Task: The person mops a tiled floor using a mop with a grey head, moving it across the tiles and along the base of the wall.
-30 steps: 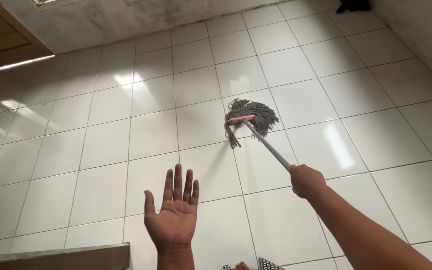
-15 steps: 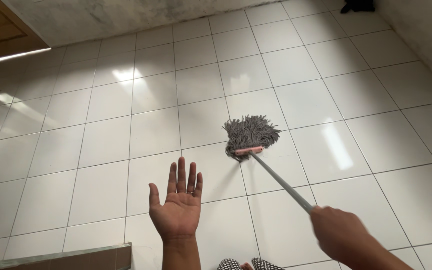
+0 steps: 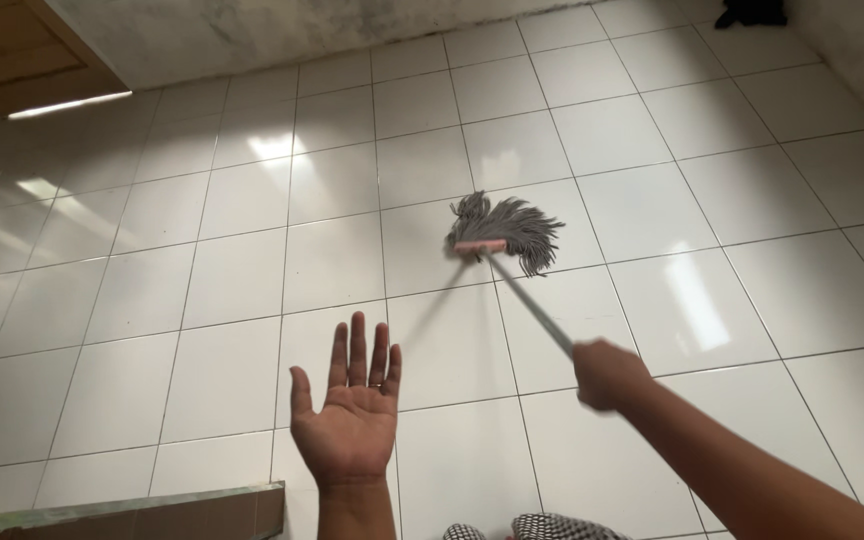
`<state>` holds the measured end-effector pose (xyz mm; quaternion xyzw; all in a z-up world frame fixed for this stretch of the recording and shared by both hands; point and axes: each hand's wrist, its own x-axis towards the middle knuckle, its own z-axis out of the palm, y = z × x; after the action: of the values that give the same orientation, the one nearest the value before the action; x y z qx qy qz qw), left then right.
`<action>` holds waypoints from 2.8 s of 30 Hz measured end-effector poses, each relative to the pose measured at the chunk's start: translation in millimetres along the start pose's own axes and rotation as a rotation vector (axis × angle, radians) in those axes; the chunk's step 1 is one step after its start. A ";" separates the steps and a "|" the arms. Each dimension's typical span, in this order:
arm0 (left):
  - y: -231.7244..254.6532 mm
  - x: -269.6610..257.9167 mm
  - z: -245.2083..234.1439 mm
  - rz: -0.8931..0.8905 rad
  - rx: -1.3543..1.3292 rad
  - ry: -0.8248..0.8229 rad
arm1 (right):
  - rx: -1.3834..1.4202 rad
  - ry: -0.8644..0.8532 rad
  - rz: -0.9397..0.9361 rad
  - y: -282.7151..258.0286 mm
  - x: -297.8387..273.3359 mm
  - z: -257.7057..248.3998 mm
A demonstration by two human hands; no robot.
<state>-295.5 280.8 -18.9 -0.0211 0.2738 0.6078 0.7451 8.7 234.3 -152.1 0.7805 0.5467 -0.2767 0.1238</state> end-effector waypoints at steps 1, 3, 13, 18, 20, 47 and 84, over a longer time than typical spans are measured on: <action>3.4 2.0 -0.3 0.004 -0.004 0.000 | -0.074 -0.002 -0.069 -3.8 -10.0 0.8; 8.9 6.5 0.6 0.034 -0.009 0.034 | -0.133 -0.040 -0.117 -7.3 -34.4 -1.2; 17.2 39.5 5.6 0.022 -0.046 0.046 | -0.256 -0.060 -0.217 -77.0 13.4 -53.4; 34.3 61.5 12.4 0.027 -0.014 0.070 | -0.207 -0.063 -0.114 -95.0 117.7 -71.7; 46.9 70.9 21.0 0.038 -0.005 0.072 | -0.181 -0.008 -0.126 -98.9 144.5 -64.5; 139.1 201.8 115.9 0.074 0.046 0.101 | -0.061 0.240 -0.016 -214.5 330.3 -135.4; 296.2 522.7 197.7 -0.194 0.043 -0.011 | -0.074 0.014 0.078 -416.9 349.4 -285.3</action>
<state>-433.4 897.3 11.6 -0.0281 0.2791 0.5270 0.8022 -204.0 804.9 -71.9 0.7981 0.5266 -0.2457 0.1595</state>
